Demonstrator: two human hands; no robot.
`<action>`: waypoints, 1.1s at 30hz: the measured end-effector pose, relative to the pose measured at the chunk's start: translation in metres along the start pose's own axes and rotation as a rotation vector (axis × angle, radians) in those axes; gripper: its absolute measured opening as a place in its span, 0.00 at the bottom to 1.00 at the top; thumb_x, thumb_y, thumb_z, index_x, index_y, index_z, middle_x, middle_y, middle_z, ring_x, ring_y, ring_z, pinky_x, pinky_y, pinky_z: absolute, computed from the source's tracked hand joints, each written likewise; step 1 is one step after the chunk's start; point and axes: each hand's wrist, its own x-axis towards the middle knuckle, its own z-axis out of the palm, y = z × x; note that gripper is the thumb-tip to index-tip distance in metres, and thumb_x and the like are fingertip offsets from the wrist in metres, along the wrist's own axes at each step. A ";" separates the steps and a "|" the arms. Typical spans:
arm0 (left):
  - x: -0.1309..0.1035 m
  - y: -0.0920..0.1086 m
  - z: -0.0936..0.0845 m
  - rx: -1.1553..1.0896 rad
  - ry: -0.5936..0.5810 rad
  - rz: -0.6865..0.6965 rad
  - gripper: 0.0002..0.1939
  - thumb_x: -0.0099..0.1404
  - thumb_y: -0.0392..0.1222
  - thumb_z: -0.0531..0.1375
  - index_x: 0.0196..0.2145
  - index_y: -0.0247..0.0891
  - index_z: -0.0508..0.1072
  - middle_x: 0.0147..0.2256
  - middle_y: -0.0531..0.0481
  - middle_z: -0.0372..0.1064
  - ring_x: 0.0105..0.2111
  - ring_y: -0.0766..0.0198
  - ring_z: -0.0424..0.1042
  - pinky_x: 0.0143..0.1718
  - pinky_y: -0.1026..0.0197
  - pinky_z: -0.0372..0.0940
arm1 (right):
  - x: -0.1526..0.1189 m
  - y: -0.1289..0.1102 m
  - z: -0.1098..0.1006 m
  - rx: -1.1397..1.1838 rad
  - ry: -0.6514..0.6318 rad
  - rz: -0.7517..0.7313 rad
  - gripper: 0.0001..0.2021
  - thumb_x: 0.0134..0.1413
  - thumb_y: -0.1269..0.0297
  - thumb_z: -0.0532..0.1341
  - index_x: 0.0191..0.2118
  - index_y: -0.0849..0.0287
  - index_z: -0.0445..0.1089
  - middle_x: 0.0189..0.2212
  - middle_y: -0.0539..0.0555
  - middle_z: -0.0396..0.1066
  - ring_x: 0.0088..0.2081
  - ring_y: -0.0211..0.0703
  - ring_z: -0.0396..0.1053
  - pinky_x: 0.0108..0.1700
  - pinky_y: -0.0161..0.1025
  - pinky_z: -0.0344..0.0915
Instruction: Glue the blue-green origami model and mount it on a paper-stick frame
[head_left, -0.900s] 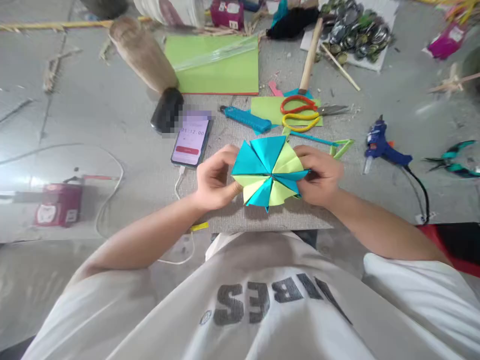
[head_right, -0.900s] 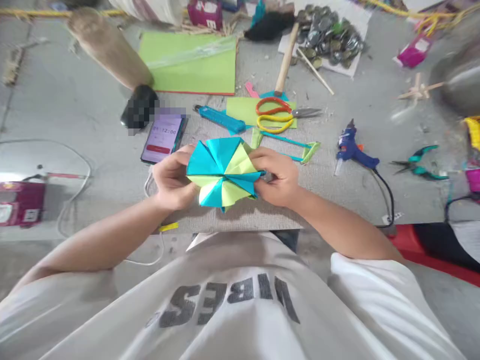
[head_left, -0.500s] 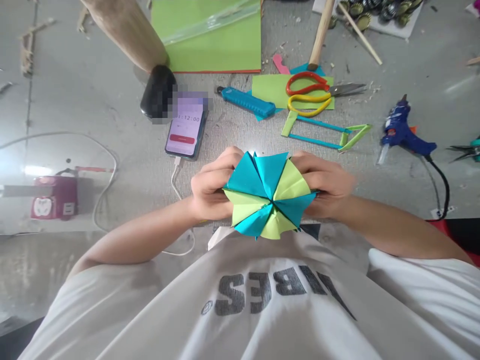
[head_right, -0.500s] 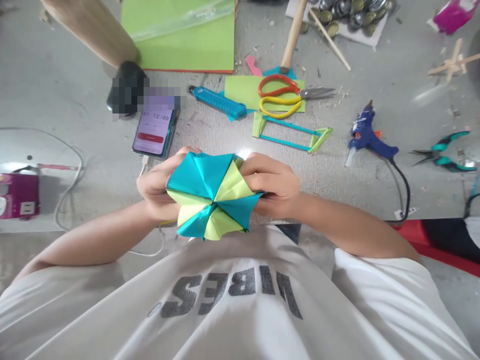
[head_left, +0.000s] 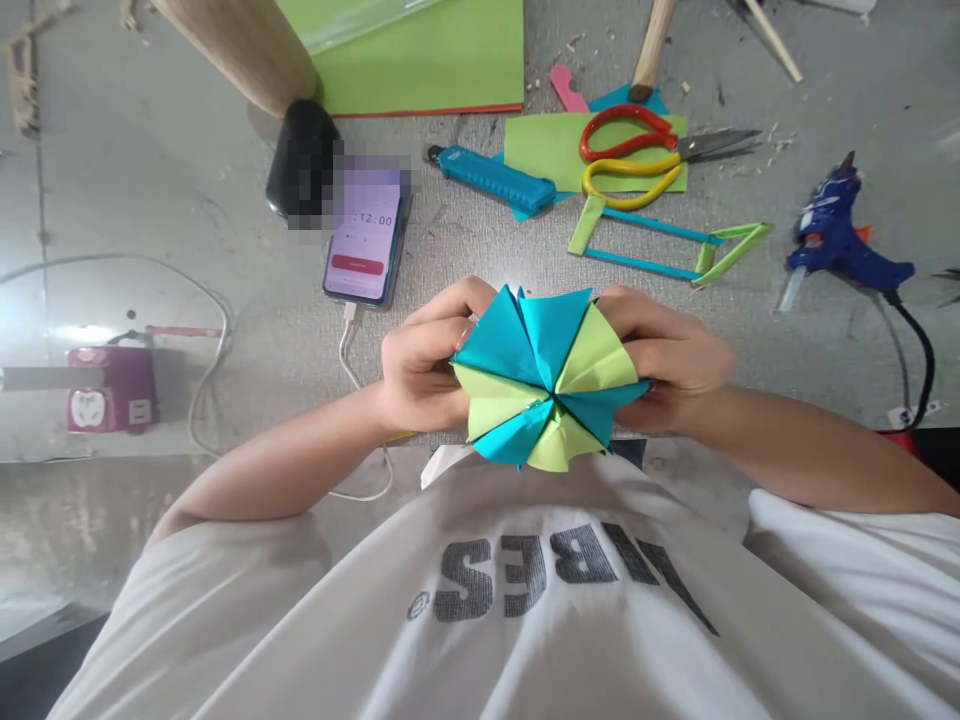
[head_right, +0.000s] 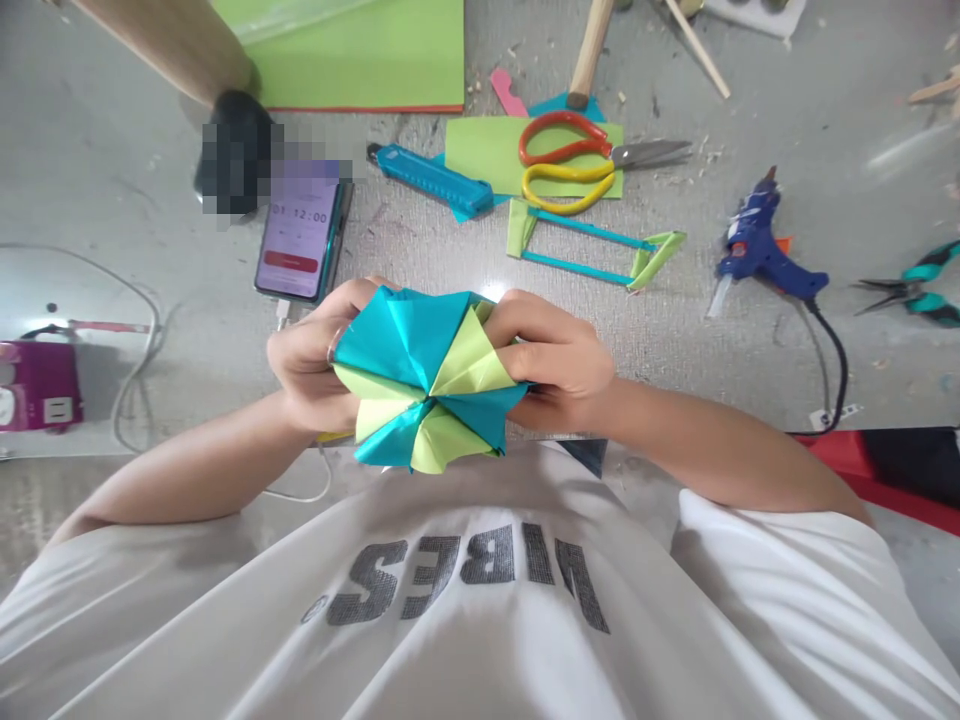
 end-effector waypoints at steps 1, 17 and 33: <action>0.001 0.000 -0.002 0.000 -0.016 0.008 0.20 0.66 0.53 0.81 0.36 0.44 0.76 0.34 0.50 0.72 0.30 0.63 0.72 0.27 0.57 0.69 | 0.000 0.000 0.001 0.006 0.008 0.004 0.07 0.72 0.61 0.71 0.40 0.54 0.77 0.36 0.54 0.79 0.36 0.42 0.77 0.37 0.43 0.77; -0.003 0.005 -0.011 -0.316 -0.091 -0.427 0.13 0.66 0.49 0.81 0.41 0.43 0.85 0.40 0.46 0.79 0.36 0.59 0.80 0.43 0.53 0.80 | 0.000 0.000 0.008 0.499 0.074 0.358 0.08 0.65 0.69 0.76 0.36 0.56 0.78 0.34 0.49 0.74 0.33 0.36 0.74 0.36 0.36 0.73; 0.002 0.009 0.000 -0.277 -0.075 -0.377 0.23 0.64 0.60 0.80 0.26 0.44 0.79 0.26 0.49 0.70 0.28 0.60 0.74 0.30 0.55 0.74 | -0.002 0.001 0.010 0.545 -0.004 0.397 0.08 0.64 0.69 0.78 0.38 0.53 0.80 0.34 0.48 0.76 0.33 0.37 0.76 0.35 0.36 0.77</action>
